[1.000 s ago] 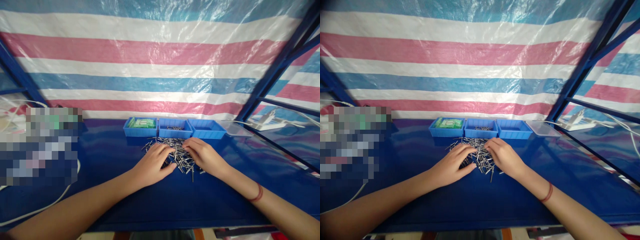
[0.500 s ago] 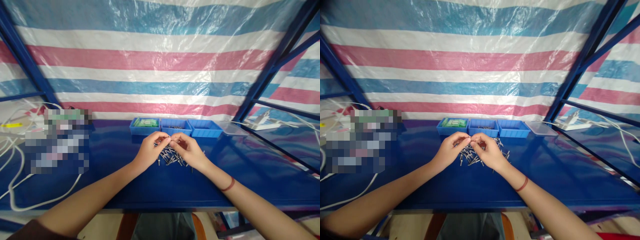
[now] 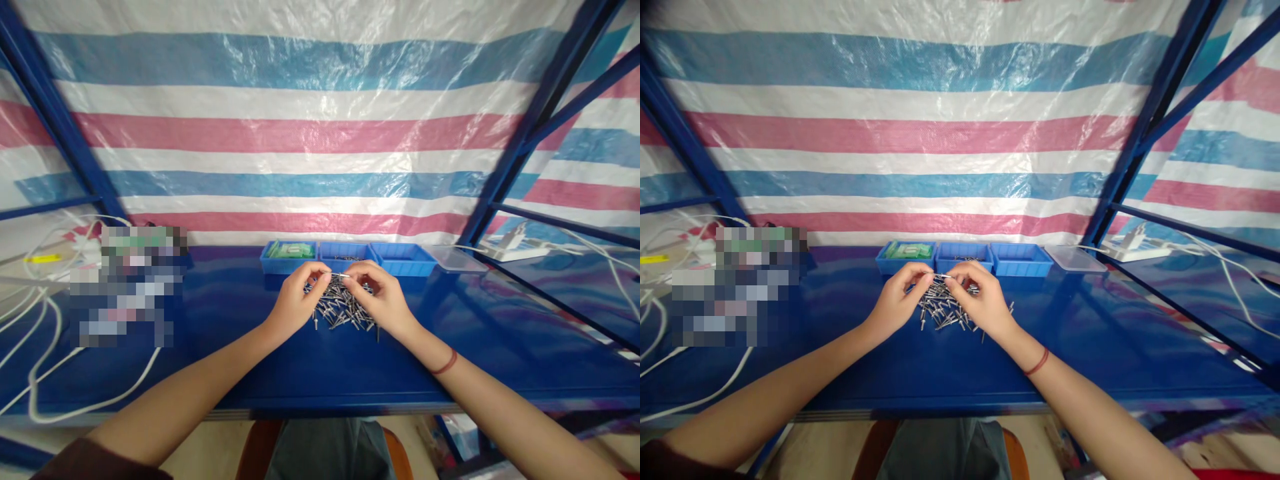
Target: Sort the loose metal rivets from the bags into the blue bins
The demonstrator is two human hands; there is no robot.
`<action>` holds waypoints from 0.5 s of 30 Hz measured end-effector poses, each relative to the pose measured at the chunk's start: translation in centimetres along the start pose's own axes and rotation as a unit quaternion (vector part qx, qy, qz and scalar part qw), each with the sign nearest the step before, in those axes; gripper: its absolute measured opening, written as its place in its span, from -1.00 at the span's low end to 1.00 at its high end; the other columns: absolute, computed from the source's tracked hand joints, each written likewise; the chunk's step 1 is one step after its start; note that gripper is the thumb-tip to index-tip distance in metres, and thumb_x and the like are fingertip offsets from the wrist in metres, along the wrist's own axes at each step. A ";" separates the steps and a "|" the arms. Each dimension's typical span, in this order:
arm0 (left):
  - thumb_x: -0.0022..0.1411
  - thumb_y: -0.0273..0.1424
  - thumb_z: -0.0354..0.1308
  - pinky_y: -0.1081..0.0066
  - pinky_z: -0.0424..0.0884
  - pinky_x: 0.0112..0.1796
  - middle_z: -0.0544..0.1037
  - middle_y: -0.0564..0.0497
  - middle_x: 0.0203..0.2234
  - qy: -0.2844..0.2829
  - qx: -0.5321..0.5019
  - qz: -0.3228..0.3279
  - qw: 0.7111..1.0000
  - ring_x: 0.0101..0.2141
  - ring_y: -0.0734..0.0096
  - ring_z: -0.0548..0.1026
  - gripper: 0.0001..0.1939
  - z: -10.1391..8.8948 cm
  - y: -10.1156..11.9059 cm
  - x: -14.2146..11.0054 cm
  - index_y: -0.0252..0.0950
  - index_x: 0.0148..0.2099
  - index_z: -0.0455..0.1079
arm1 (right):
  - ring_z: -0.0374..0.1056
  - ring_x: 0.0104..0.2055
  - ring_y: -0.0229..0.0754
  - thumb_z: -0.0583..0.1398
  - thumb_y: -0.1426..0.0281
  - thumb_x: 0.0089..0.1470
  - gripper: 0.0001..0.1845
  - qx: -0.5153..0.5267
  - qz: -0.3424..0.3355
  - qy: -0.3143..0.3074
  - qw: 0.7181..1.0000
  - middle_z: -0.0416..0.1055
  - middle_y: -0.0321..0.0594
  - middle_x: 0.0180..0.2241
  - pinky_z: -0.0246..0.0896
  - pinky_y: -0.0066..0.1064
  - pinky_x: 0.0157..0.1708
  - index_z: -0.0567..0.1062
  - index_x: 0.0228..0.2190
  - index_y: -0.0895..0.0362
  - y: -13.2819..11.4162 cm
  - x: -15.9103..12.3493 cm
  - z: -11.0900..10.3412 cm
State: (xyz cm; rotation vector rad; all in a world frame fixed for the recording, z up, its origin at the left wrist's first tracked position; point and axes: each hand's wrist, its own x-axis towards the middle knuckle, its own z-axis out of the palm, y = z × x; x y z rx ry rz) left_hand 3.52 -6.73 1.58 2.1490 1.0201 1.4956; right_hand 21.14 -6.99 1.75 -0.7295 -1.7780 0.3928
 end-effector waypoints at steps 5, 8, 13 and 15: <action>0.27 -0.31 -0.01 0.45 0.37 -0.25 0.49 0.02 -0.36 -0.051 -0.007 -0.028 0.998 -0.31 0.44 0.46 -0.82 0.4 -0.4 -0.1 -0.29 -0.27 0.35 | 0.24 -0.43 -0.28 0.16 0.38 0.09 -0.87 -0.055 -0.032 -0.009 0.998 0.31 -0.28 -0.49 0.17 -0.41 -0.39 0.41 -0.47 0.14 -0.8 0.1 -0.3; 0.29 -0.31 -0.04 0.43 0.37 -0.22 0.50 0.01 -0.32 -0.068 0.022 -0.040 0.997 -0.27 0.43 0.46 -0.80 0.5 -0.7 -0.1 -0.28 -0.21 0.35 | 0.23 -0.45 -0.28 0.13 0.34 0.12 -0.78 -0.101 -0.024 -0.020 0.994 0.32 -0.29 -0.53 0.15 -0.41 -0.39 0.39 -0.53 0.14 -0.4 0.8 -0.8; 0.26 -0.35 0.00 0.41 0.37 -0.24 0.50 -0.02 -0.23 -0.087 0.109 -0.034 0.990 -0.25 0.41 0.47 -0.72 0.0 -2.1 0.3 -0.27 0.01 0.30 | 0.28 -0.45 -0.22 0.08 0.21 0.12 -0.69 -0.233 0.049 0.160 0.958 0.40 -0.21 -0.50 0.14 -0.39 -0.40 0.44 -0.47 0.16 3.8 3.0 -4.3; 0.27 -0.38 -0.02 0.38 0.36 -0.22 0.51 -0.01 -0.25 -0.137 0.159 0.000 0.978 -0.25 0.39 0.46 -0.79 -0.4 -2.8 0.5 -0.25 -0.10 0.38 | 0.29 -0.43 -0.18 0.07 0.21 0.11 -0.68 -0.322 0.069 0.186 0.926 0.42 -0.16 -0.47 0.15 -0.34 -0.35 0.47 -0.46 0.18 6.2 3.5 -6.3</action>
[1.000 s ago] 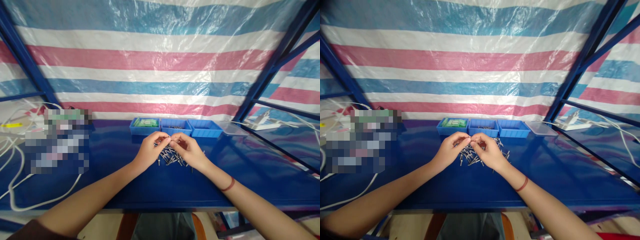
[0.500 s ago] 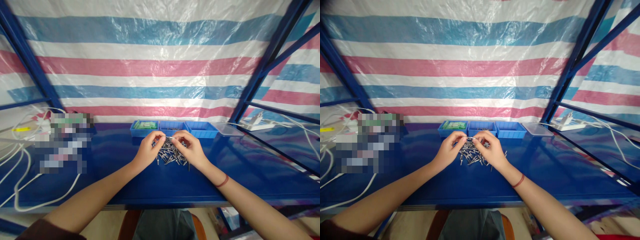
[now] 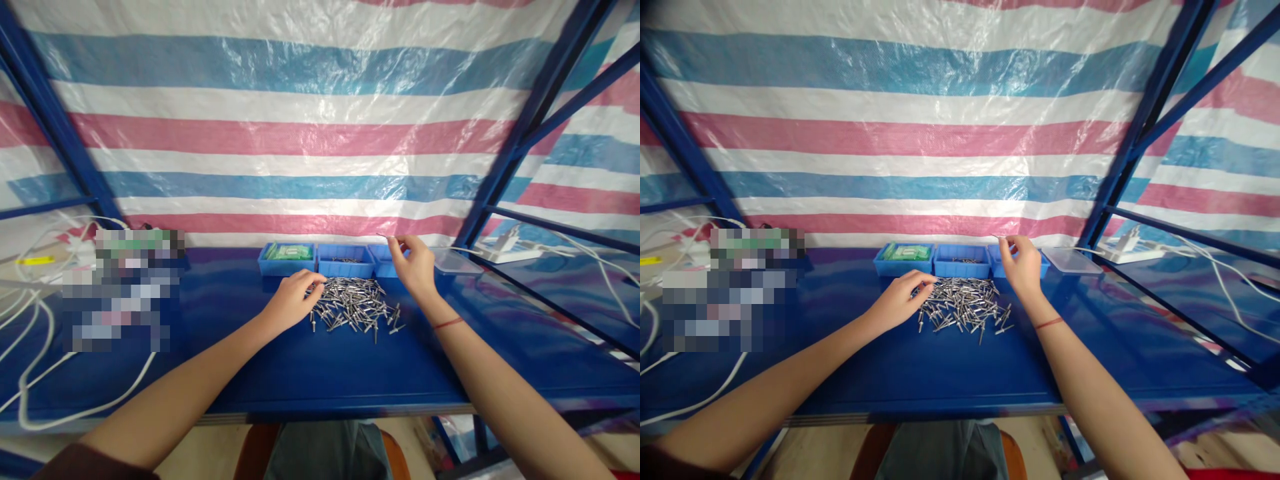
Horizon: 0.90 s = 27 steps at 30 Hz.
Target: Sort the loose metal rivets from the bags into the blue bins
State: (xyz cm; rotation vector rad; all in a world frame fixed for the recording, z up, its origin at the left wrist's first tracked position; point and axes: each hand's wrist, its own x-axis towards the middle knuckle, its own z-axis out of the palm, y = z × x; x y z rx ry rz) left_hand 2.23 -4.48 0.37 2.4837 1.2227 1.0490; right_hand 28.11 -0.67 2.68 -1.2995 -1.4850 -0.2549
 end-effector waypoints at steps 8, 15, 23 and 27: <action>0.20 -0.51 -0.02 0.32 0.33 -0.16 0.51 0.00 -0.23 -0.105 0.129 0.039 0.985 -0.20 0.32 0.45 -0.73 -0.6 -2.2 0.1 -0.21 -0.16 0.46 | 0.31 -0.34 -0.07 0.06 0.29 0.05 -0.69 -0.113 -0.002 -0.054 0.992 0.45 -0.06 -0.39 0.17 -0.27 -0.24 0.50 -0.30 0.22 4.1 0.2 0.2; 0.25 -0.39 0.00 0.43 0.33 -0.19 0.52 0.00 -0.25 -0.148 0.118 0.046 0.981 -0.23 0.38 0.47 -0.78 -1.2 -1.8 0.3 -0.23 -0.19 0.49 | 0.33 -0.39 -0.16 0.07 0.38 0.02 -0.76 -0.022 -0.002 -0.152 0.988 0.48 -0.14 -0.40 0.19 -0.35 -0.29 0.51 -0.34 0.19 1.1 -1.3 0.6; 0.28 -0.35 -0.01 0.39 0.29 -0.20 0.53 0.03 -0.28 -0.152 0.164 0.030 0.974 -0.22 0.34 0.47 -0.77 -1.0 -1.4 0.3 -0.22 -0.24 0.47 | 0.35 -0.38 -0.19 0.07 0.44 0.00 -0.80 0.044 -0.024 -0.227 0.973 0.50 -0.18 -0.39 0.19 -0.37 -0.29 0.51 -0.41 0.17 -1.9 -2.8 1.0; 0.31 -0.33 -0.07 0.32 0.27 -0.17 0.52 0.03 -0.26 -0.137 0.194 0.033 0.971 -0.19 0.30 0.45 -0.75 -0.8 -1.3 0.1 -0.18 -0.20 0.45 | 0.28 -0.46 -0.27 0.07 0.53 -0.11 -0.82 0.092 -0.068 -0.333 0.936 0.45 -0.24 -0.47 0.16 -0.43 -0.38 0.48 -0.52 0.18 -2.6 -2.4 -0.8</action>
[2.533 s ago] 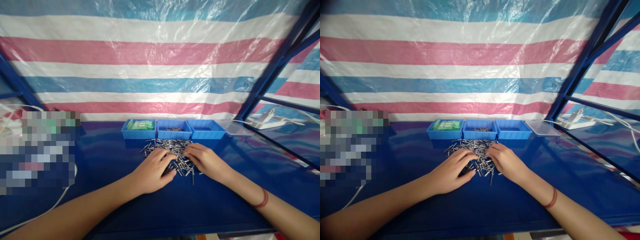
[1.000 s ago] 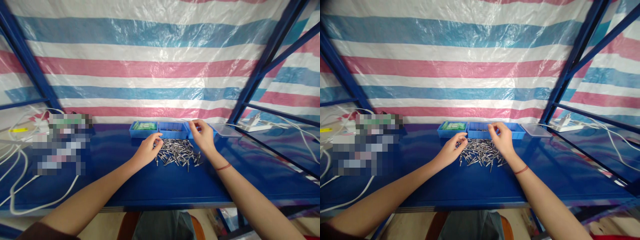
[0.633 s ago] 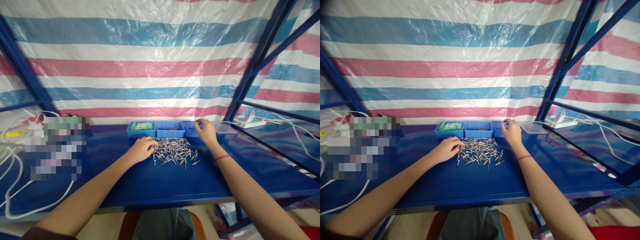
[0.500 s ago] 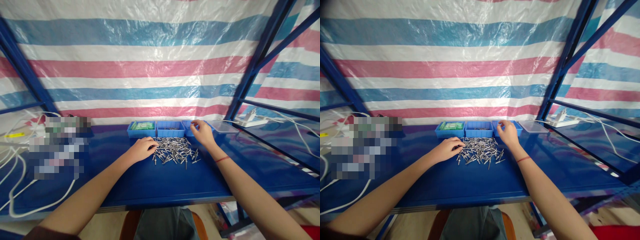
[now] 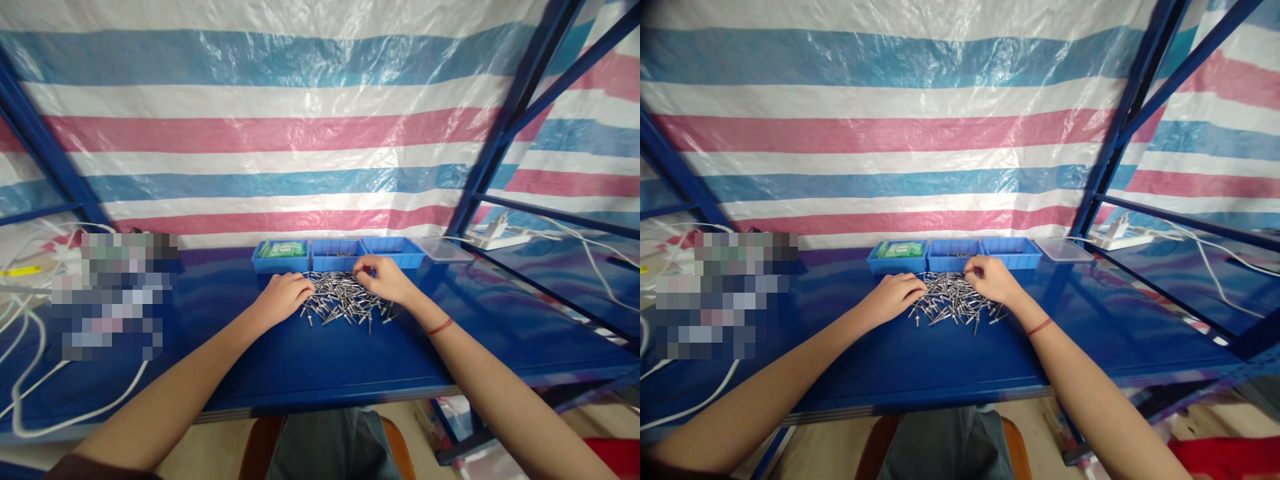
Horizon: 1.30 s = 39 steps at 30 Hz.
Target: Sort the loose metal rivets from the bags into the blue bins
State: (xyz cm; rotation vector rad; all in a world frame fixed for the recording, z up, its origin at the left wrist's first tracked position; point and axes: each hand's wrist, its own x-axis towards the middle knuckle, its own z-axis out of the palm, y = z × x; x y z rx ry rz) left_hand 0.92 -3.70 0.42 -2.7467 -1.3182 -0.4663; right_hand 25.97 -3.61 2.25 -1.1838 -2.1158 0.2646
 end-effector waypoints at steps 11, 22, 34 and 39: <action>0.27 -0.31 -0.03 0.31 0.27 -0.20 0.53 0.00 -0.27 0.039 -0.007 0.005 0.999 -0.20 0.27 0.44 -0.75 0.5 0.3 -0.3 -0.17 -0.09 0.42 | 0.25 -0.52 -0.31 0.18 0.48 -0.19 -0.91 -0.005 -0.036 -0.283 0.958 0.36 -0.31 -0.59 0.10 -0.48 -0.49 0.51 -0.60 0.18 -1.8 -1.8 -1.5; 0.28 -0.32 -0.02 0.28 0.26 -0.17 0.50 0.00 -0.19 0.057 -0.015 0.020 0.998 -0.17 0.27 0.41 -0.77 0.3 1.2 -0.5 -0.18 -0.10 0.41 | 0.28 -0.40 -0.22 0.15 0.54 -0.06 -0.93 -0.097 -0.085 -0.256 0.958 0.39 -0.20 -0.44 0.15 -0.41 -0.36 0.45 -0.46 0.19 -2.2 -2.1 -0.4; 0.26 -0.34 0.00 0.30 0.25 -0.14 0.51 0.02 -0.18 0.050 -0.046 0.034 0.997 -0.15 0.29 0.41 -0.79 0.3 1.8 -0.6 -0.16 -0.14 0.44 | 0.24 -0.49 -0.31 0.13 0.52 -0.05 -0.91 -0.071 -0.089 -0.216 0.970 0.37 -0.29 -0.52 0.04 -0.46 -0.46 0.43 -0.51 0.16 -2.4 -2.0 -1.0; 0.26 -0.34 0.01 0.30 0.27 -0.14 0.52 0.02 -0.19 0.047 -0.052 0.032 0.997 -0.14 0.28 0.42 -0.79 0.2 1.9 -0.6 -0.16 -0.15 0.45 | 0.25 -0.54 -0.33 0.13 0.55 -0.10 -0.86 -0.043 -0.075 -0.269 0.959 0.38 -0.30 -0.58 0.04 -0.48 -0.49 0.46 -0.59 0.18 -2.2 -1.9 -1.0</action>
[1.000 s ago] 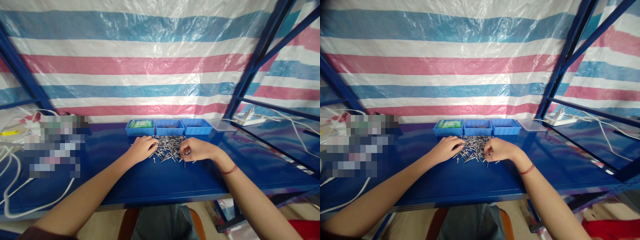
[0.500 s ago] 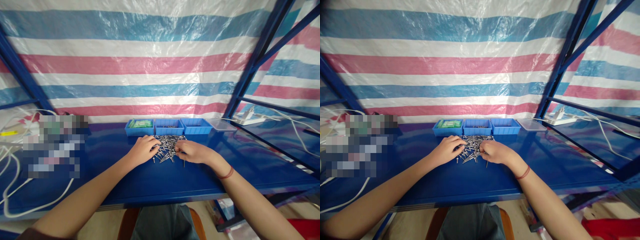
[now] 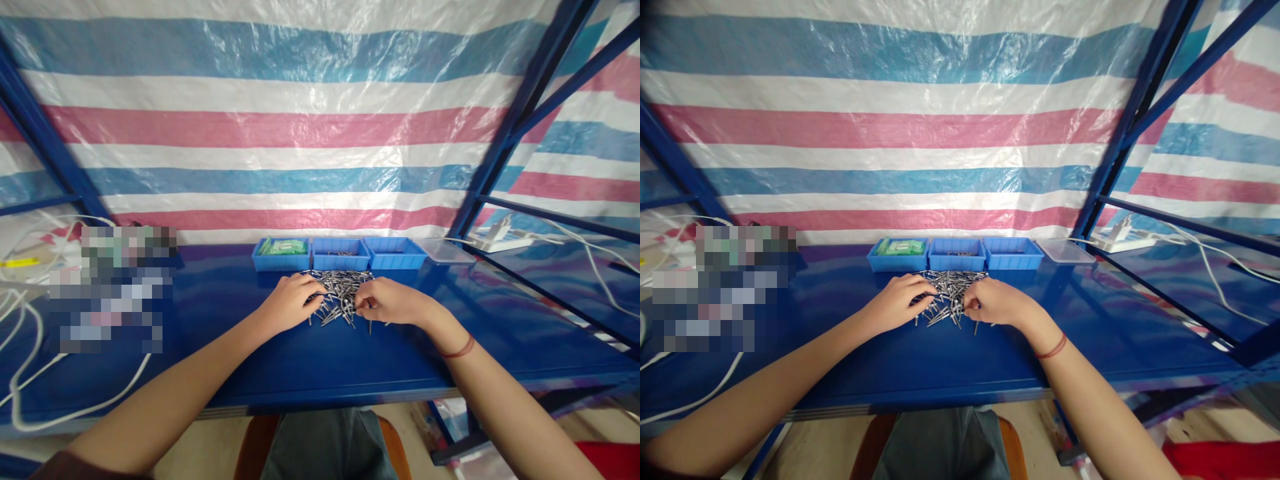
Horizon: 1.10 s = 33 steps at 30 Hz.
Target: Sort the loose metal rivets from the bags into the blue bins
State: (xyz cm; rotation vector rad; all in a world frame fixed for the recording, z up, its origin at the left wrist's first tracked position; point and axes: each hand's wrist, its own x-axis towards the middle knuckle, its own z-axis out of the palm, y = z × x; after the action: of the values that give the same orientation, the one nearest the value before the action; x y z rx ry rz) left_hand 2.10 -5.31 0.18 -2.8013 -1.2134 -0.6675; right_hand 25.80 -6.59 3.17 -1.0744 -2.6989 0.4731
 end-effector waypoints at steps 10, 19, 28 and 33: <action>0.17 -0.29 0.16 0.41 0.38 -0.22 0.54 0.03 -0.31 0.098 -0.169 0.000 0.981 -0.30 0.41 0.49 -0.73 0.3 2.0 0.3 -0.24 -0.08 0.38 | 0.22 -0.49 -0.32 0.04 0.39 0.15 -0.85 0.106 -0.022 0.133 0.985 0.36 -0.29 -0.48 0.11 -0.48 -0.46 0.37 -0.38 0.16 -0.5 0.2 -0.1; 0.22 -0.36 0.09 0.46 0.38 -0.29 0.53 0.05 -0.41 0.167 -0.200 -0.025 0.965 -0.37 0.46 0.47 -0.89 -0.4 2.9 0.2 -0.27 -0.28 0.40 | 0.27 -0.43 -0.29 0.12 0.27 0.11 -0.80 0.189 -0.024 0.223 0.956 0.40 -0.25 -0.45 0.17 -0.46 -0.44 0.42 -0.36 0.16 -1.5 1.3 1.0; 0.25 -0.37 0.06 0.47 0.35 -0.26 0.50 0.05 -0.37 0.186 -0.193 -0.013 0.963 -0.36 0.50 0.44 -0.88 -0.7 3.0 0.1 -0.27 -0.23 0.39 | 0.23 -0.45 -0.31 0.19 0.30 0.05 -0.84 0.173 -0.036 0.298 0.938 0.37 -0.26 -0.45 0.17 -0.43 -0.43 0.45 -0.41 0.15 -1.8 1.2 0.9; 0.27 -0.37 0.04 0.48 0.35 -0.25 0.50 0.03 -0.37 0.185 -0.194 -0.015 0.963 -0.35 0.48 0.45 -0.87 -0.5 2.8 0.2 -0.27 -0.21 0.39 | 0.23 -0.46 -0.31 0.24 0.31 0.00 -0.85 0.209 -0.058 0.324 0.921 0.35 -0.28 -0.47 0.20 -0.40 -0.41 0.45 -0.41 0.14 -2.0 1.0 0.9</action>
State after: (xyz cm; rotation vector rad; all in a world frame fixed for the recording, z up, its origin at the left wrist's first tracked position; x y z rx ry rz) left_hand 3.94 -7.23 1.13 -2.7493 -1.1537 -1.4982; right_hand 23.52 -7.44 3.13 -0.7651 -1.9494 0.5252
